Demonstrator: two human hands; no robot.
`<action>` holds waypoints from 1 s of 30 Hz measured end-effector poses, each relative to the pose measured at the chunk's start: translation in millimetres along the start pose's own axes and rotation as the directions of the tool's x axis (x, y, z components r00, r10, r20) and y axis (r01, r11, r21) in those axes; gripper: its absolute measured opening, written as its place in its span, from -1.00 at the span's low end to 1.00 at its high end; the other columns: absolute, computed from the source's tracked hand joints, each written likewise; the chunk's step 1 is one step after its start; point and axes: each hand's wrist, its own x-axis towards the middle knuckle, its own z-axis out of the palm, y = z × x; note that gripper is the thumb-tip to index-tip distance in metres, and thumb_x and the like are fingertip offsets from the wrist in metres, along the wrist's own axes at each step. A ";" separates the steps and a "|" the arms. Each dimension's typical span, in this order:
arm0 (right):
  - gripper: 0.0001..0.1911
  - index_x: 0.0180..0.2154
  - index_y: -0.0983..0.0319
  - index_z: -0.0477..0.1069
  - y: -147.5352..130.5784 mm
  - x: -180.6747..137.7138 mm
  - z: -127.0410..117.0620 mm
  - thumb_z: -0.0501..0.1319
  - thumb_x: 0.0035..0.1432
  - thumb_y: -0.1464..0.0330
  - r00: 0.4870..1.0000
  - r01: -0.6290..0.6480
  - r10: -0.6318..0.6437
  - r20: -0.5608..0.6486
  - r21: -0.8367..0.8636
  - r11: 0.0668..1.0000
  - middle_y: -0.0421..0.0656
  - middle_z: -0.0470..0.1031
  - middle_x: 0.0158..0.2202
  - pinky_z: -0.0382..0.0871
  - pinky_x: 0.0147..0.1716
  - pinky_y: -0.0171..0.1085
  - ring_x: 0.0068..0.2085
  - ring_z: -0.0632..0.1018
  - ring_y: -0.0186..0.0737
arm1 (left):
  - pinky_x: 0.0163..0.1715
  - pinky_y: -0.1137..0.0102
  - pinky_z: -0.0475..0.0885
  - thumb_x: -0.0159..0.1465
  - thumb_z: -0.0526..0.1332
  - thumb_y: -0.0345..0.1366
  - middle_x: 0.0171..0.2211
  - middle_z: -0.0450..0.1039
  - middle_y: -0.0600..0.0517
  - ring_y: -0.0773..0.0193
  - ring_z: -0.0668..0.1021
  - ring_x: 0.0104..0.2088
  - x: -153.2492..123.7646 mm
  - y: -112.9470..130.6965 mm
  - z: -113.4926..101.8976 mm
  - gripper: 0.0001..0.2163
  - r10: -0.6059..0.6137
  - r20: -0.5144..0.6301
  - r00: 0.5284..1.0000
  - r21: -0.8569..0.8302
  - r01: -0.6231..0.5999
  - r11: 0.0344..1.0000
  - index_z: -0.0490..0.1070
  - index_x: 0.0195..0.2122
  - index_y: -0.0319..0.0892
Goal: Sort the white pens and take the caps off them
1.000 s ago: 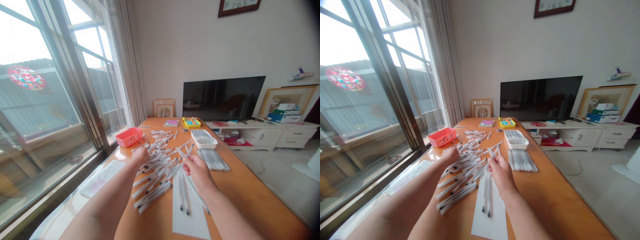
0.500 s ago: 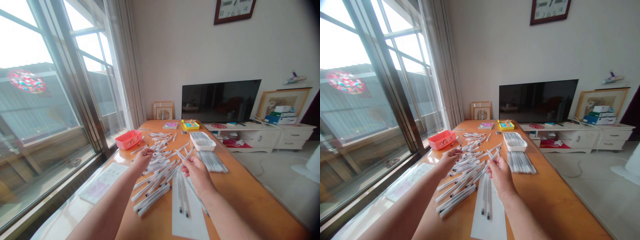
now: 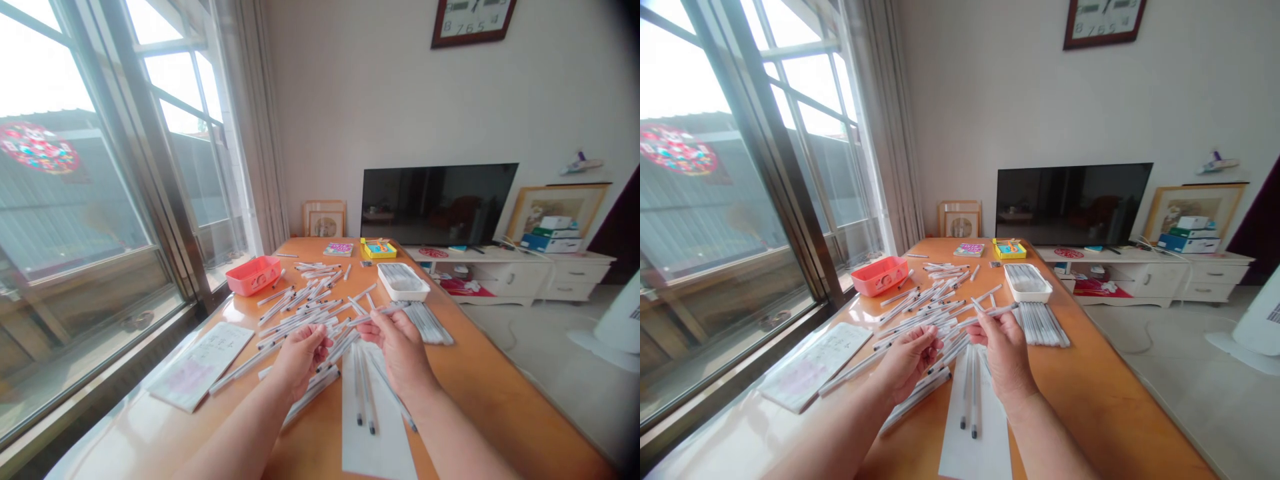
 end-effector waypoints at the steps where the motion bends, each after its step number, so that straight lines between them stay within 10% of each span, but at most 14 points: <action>1: -0.64 -0.25 0.19 0.44 0.2 -0.4 0.3 0.41 0.04 0.09 1.000 0.003 -0.003 -0.001 -0.005 1.000 -0.11 0.62 -0.33 0.51 -0.29 -0.19 -0.30 0.65 -0.11 | -0.47 0.52 0.29 0.08 0.47 -0.13 -0.49 0.48 0.03 0.45 0.41 -0.55 -0.3 -0.1 -0.7 -0.69 -0.011 0.000 1.000 -0.003 0.011 1.000 0.41 -0.38 -0.20; 30: -0.63 -0.20 0.20 0.41 16.7 -12.9 13.9 0.34 0.16 0.06 0.980 0.095 -0.067 0.186 -0.141 0.985 -0.12 0.60 -0.30 0.53 -0.20 -0.14 -0.25 0.63 -0.11 | -0.50 0.57 0.30 0.22 0.39 -0.29 -0.52 0.42 0.06 0.49 0.36 -0.58 -10.6 2.8 7.4 -0.79 -0.120 0.043 0.992 -0.130 0.125 0.984 0.36 -0.38 -0.22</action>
